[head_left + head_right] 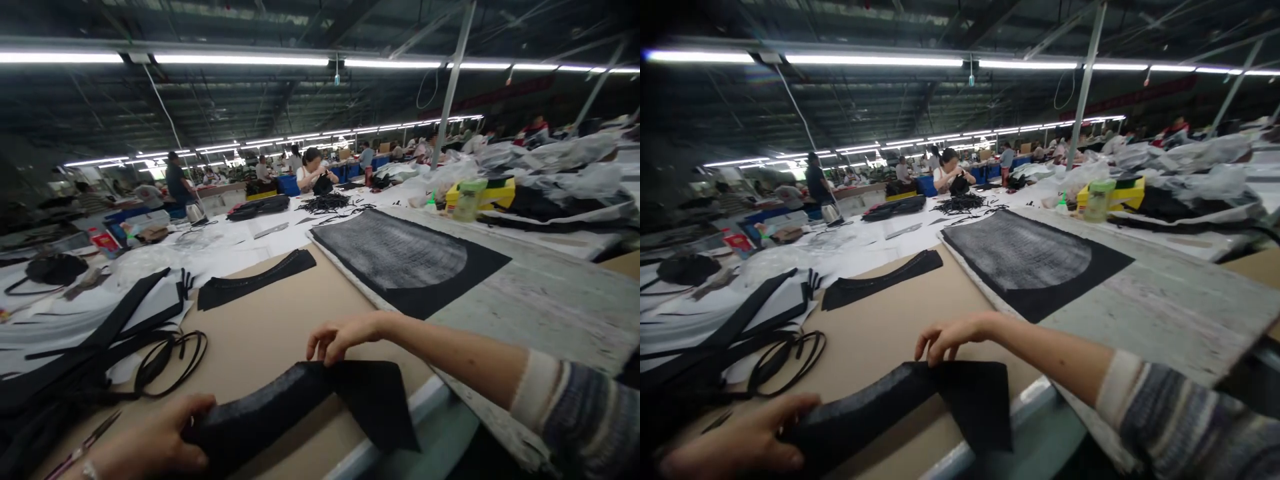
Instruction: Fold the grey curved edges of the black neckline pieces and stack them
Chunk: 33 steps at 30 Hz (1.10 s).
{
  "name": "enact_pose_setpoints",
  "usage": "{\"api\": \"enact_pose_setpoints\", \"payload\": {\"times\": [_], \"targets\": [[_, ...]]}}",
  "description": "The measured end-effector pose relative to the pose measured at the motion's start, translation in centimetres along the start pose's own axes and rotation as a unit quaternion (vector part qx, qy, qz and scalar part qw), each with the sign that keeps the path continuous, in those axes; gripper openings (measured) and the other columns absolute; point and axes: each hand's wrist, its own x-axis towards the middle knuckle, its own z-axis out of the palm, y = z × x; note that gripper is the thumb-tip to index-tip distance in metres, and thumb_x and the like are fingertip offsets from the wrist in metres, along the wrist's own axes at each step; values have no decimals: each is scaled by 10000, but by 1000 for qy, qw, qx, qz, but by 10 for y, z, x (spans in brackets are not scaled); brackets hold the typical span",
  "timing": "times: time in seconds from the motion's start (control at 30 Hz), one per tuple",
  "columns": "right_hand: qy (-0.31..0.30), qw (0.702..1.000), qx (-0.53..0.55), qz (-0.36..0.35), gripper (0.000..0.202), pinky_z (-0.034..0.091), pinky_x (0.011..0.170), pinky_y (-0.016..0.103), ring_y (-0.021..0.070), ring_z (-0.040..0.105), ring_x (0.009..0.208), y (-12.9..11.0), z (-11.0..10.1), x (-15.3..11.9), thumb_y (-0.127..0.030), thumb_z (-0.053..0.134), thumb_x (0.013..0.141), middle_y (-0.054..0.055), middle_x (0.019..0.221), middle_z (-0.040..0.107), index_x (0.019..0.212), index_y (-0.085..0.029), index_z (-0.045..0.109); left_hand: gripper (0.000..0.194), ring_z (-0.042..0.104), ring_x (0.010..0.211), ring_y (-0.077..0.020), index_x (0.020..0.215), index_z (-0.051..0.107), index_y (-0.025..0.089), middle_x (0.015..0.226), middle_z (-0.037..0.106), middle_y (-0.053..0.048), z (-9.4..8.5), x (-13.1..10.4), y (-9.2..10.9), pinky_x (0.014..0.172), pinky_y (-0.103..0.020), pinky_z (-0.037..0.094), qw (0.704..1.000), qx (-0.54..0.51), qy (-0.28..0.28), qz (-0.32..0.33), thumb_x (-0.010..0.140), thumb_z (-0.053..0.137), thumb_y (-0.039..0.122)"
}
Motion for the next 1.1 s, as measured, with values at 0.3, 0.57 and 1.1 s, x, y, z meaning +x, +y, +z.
{"api": "enact_pose_setpoints", "payload": {"times": [0.3, 0.57, 1.1], "targets": [[145, 946, -274, -97, 392, 395, 899, 373, 221, 533, 1000, 23, 33, -35, -187, 613, 739, 71, 1096, 576, 1130, -196, 601, 295, 646, 954, -219, 1030, 651, 297, 1049, 660, -13, 44, -6, -40, 808, -320, 558, 948, 194, 246, 62, 832, 505, 460], [135, 823, -529, -160, 203, 396, 779, 360, 199, 541, 784, 48, 75, -55, -101, 464, 863, 57, 881, 600, 999, -178, 594, 323, 622, 1030, -208, 1190, 603, 273, 1151, 649, -47, 117, -23, -53, 836, -338, 565, 914, 293, 232, 160, 902, 472, 335], [262, 962, 79, 12, 285, 393, 583, 248, 126, 520, 617, 61, 25, -20, -438, 539, 815, -15, 663, 550, 812, -153, 561, 385, 604, 1094, -222, 1257, 567, 247, 1187, 620, -91, 121, -22, -66, 877, -339, 561, 901, 338, 243, 126, 885, 494, 316]]}}
